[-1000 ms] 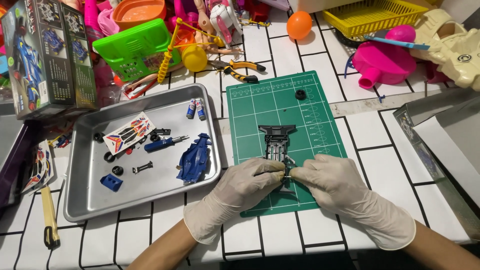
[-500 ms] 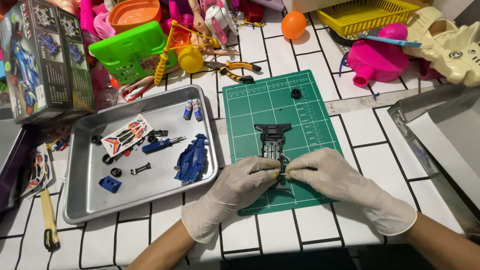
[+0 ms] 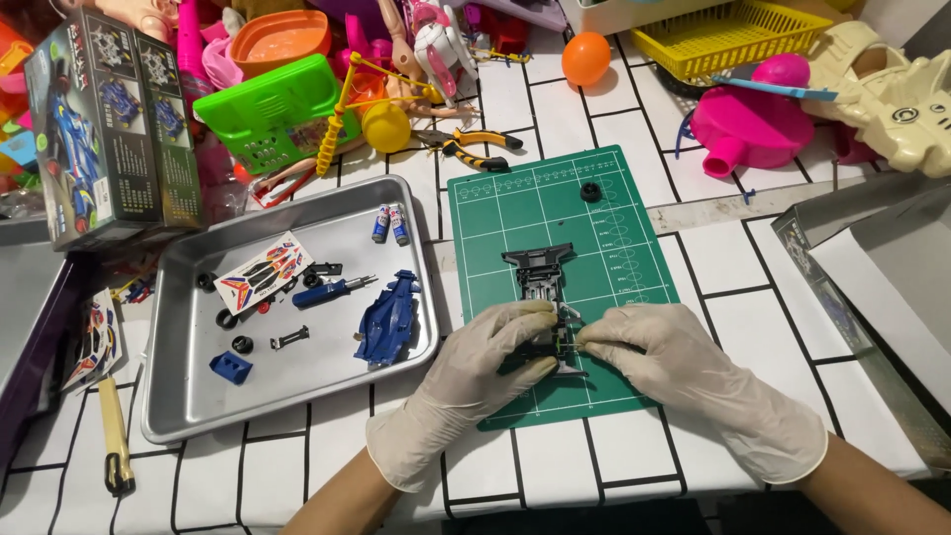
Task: Assembling a mini 4WD toy car chassis by installing the motor, gears, and axles on a cutting mat.
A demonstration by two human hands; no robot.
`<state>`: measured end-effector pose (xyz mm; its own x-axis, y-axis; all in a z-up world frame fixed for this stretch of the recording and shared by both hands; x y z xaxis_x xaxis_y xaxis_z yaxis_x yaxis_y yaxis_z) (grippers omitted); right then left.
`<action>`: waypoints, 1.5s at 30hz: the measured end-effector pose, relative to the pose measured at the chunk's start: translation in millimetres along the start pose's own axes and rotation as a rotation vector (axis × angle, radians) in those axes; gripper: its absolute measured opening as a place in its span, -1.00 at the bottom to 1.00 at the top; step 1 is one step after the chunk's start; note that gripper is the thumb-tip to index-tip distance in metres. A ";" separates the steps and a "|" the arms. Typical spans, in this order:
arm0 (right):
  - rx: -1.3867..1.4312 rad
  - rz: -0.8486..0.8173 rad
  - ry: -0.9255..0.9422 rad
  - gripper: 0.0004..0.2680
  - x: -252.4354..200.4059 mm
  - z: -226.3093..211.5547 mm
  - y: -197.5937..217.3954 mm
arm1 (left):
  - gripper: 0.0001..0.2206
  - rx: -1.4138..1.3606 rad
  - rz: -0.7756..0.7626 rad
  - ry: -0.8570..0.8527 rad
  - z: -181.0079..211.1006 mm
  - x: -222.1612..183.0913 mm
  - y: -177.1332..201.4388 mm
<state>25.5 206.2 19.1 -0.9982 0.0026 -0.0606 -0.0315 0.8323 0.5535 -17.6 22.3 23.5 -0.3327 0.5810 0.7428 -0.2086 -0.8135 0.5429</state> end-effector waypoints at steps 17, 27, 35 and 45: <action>0.027 0.075 0.115 -0.89 -5.4 -1.8 3.0 | -0.19 -0.319 -0.156 1.147 -6.7 3.1 9.0; -0.111 0.346 0.412 -0.89 -16.7 -18.4 15.5 | -0.65 -0.789 0.149 1.274 13.1 12.1 -13.1; -0.094 0.396 0.454 -0.88 -19.6 -26.6 25.8 | -0.52 -0.813 -0.038 1.026 -13.4 11.4 -24.5; -0.280 0.391 0.479 -0.86 -21.6 -18.8 15.9 | -0.67 -0.823 -0.046 0.970 -20.8 9.6 -21.4</action>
<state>45.6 209.0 44.8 -0.8497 -0.0256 0.5266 0.3883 0.6451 0.6580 -35.4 44.8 10.9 -0.7708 0.6352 -0.0490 -0.6289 -0.7709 -0.1010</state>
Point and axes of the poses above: each hand's wrist, its own x-axis towards the middle knuckle, its own y-axis out of the back of the hand, z = x × y, the point moved 6 cm from there along x, towards the middle knuckle, and after that the axes turned 8 degrees about -y, right-handed, at the moved point
